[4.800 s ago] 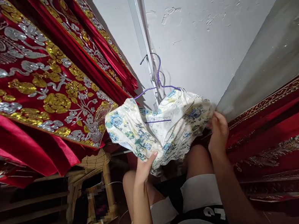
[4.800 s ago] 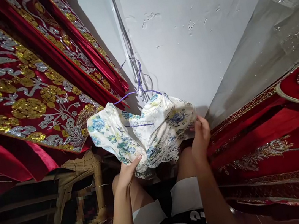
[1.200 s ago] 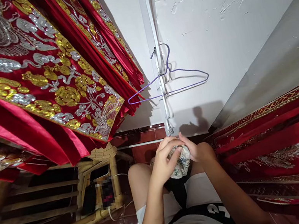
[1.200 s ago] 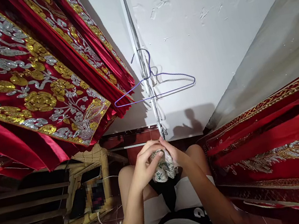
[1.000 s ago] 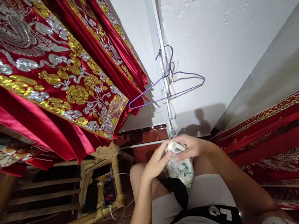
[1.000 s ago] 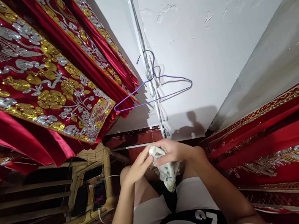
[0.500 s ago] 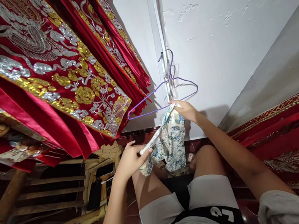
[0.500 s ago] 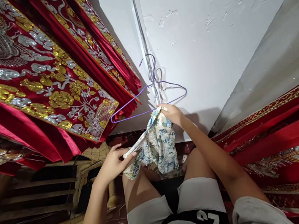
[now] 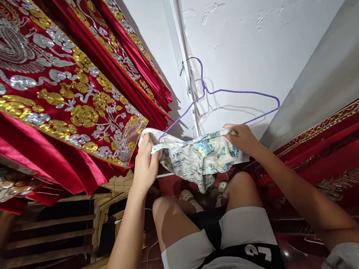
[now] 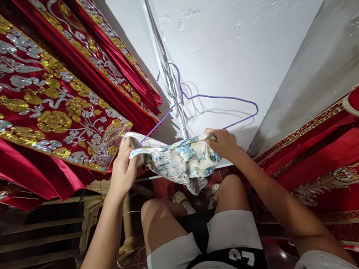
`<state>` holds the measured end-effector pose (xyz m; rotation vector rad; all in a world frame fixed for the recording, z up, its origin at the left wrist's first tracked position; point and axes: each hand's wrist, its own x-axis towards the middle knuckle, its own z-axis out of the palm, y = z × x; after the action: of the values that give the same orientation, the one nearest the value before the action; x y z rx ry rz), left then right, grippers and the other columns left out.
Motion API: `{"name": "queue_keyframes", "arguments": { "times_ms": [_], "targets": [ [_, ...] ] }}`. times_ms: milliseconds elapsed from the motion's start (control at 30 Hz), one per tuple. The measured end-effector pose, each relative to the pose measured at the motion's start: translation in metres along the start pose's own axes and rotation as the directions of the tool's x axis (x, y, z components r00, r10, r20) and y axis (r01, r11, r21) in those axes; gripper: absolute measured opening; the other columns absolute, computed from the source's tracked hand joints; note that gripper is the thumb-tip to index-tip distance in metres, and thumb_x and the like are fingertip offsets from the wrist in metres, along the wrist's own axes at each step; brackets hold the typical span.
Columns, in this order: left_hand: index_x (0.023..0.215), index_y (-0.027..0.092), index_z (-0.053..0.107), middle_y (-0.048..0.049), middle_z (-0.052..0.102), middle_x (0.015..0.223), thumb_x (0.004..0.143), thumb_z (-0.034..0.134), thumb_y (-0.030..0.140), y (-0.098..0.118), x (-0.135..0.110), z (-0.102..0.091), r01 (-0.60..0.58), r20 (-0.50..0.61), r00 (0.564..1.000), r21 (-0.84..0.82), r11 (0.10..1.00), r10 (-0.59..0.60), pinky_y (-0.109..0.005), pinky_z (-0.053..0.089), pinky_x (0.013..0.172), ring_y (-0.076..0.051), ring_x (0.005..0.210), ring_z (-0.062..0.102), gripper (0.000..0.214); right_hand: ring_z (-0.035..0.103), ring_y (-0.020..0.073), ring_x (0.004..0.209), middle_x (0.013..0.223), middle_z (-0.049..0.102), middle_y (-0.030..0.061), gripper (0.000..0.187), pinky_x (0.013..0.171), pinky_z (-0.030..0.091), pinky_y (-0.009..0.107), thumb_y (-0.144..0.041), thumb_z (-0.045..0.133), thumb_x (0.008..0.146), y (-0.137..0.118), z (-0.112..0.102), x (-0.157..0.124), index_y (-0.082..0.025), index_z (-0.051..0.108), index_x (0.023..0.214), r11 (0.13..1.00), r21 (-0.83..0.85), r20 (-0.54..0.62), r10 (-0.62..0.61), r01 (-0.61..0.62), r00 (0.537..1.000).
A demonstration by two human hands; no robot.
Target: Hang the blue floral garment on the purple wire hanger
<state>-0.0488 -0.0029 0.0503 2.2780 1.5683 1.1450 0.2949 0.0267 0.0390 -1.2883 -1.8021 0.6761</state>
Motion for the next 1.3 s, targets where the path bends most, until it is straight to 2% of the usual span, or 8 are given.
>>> {"name": "queue_keyframes", "arguments": {
  "times_ms": [133, 300, 500, 733, 867, 1067, 1167, 1300],
  "targets": [
    [0.089, 0.02, 0.056, -0.0148, 0.063, 0.143, 0.097, 0.049, 0.039, 0.016, 0.034, 0.005, 0.019, 0.026, 1.0, -0.195, 0.981, -0.014, -0.043, 0.045, 0.114, -0.028, 0.134, 0.058, 0.022, 0.036, 0.0138, 0.06, 0.058, 0.039, -0.0033, 0.02, 0.059, 0.028, 0.029, -0.028, 0.051, 0.081, -0.01, 0.005, -0.009, -0.022, 0.044, 0.064, 0.999, 0.034, 0.059, -0.014, 0.012, 0.998],
    [0.121, 0.018, 0.061, -0.0061, 0.073, 0.106, 0.093, 0.056, 0.04, 0.021, 0.054, 0.001, 0.041, 0.098, 0.995, -0.223, 0.974, -0.019, -0.03, 0.052, 0.083, -0.02, 0.089, 0.067, 0.036, 0.054, 0.0188, 0.069, 0.075, 0.066, 0.0025, 0.022, 0.066, 0.041, 0.03, -0.028, 0.052, 0.083, -0.009, 0.002, -0.016, -0.02, 0.072, 0.089, 1.0, 0.012, 0.07, -0.029, 0.028, 0.997],
    [0.113, 0.017, 0.072, -0.0062, 0.076, 0.108, 0.097, 0.051, 0.049, 0.018, 0.053, -0.015, 0.036, 0.205, 0.979, -0.151, 0.988, -0.005, -0.032, 0.05, 0.092, -0.025, 0.099, 0.067, 0.041, 0.06, 0.021, 0.067, 0.074, 0.068, 0.0007, 0.082, 0.065, 0.048, 0.032, -0.025, 0.067, 0.067, -0.002, -0.03, -0.01, -0.016, 0.049, 0.146, 0.988, 0.09, -0.386, 0.151, -0.126, 0.91],
    [0.107, 0.016, 0.069, -0.0034, 0.072, 0.097, 0.099, 0.047, 0.051, 0.022, 0.057, -0.014, 0.034, 0.279, 0.96, -0.144, 0.989, 0.007, -0.029, 0.048, 0.084, -0.02, 0.088, 0.063, 0.041, 0.058, 0.0216, 0.065, 0.076, 0.068, 0.0012, 0.103, 0.064, 0.048, 0.033, -0.026, 0.075, 0.066, -0.001, -0.051, -0.004, -0.011, 0.028, 0.157, 0.984, 0.12, -0.557, 0.179, -0.134, 0.811],
    [0.1, 0.017, 0.067, -0.0038, 0.068, 0.092, 0.098, 0.047, 0.05, 0.021, 0.059, -0.011, 0.025, 0.257, 0.966, -0.144, 0.989, 0.013, -0.031, 0.049, 0.083, -0.021, 0.086, 0.062, 0.039, 0.064, 0.0249, 0.073, 0.072, 0.068, 0.0011, 0.101, 0.072, 0.051, 0.036, -0.032, 0.074, 0.065, 0.011, -0.06, -0.001, -0.008, 0.039, 0.157, 0.986, 0.058, -0.509, 0.162, -0.154, 0.845],
    [0.096, 0.019, 0.066, -0.0083, 0.068, 0.102, 0.096, 0.05, 0.043, 0.012, 0.064, -0.013, 0.015, 0.013, 1.0, -0.032, 0.999, -0.014, -0.036, 0.048, 0.094, -0.024, 0.099, 0.062, 0.029, 0.059, 0.0205, 0.065, 0.062, 0.063, 0.0016, 0.029, 0.059, 0.044, 0.031, -0.042, 0.07, 0.073, 0.004, -0.091, -0.004, -0.019, 0.079, 0.087, 0.993, -0.087, -0.349, 0.046, -0.082, 0.936],
    [0.11, 0.02, 0.065, -0.0071, 0.072, 0.099, 0.094, 0.054, 0.043, 0.009, 0.069, -0.015, 0.166, -0.063, 0.984, 0.025, 0.986, -0.164, -0.035, 0.049, 0.085, -0.023, 0.088, 0.063, 0.03, 0.051, 0.0158, 0.055, 0.055, 0.055, 0.0002, 0.038, 0.049, 0.035, 0.027, -0.053, 0.076, 0.074, -0.014, -0.107, -0.006, -0.019, 0.066, 0.06, 0.993, -0.025, -0.058, 0.112, -0.114, 0.992],
    [0.11, 0.018, 0.067, -0.008, 0.073, 0.096, 0.096, 0.051, 0.044, 0.017, 0.076, -0.013, 0.147, -0.073, 0.987, 0.079, 0.986, -0.141, -0.034, 0.048, 0.081, -0.025, 0.087, 0.064, 0.034, 0.056, 0.0196, 0.054, 0.058, 0.059, 0.0028, 0.052, 0.048, 0.043, 0.032, -0.071, 0.077, 0.07, -0.028, -0.097, -0.008, -0.021, 0.065, 0.065, 0.927, 0.243, 0.11, 0.268, -0.287, 0.957]
  ]
}}
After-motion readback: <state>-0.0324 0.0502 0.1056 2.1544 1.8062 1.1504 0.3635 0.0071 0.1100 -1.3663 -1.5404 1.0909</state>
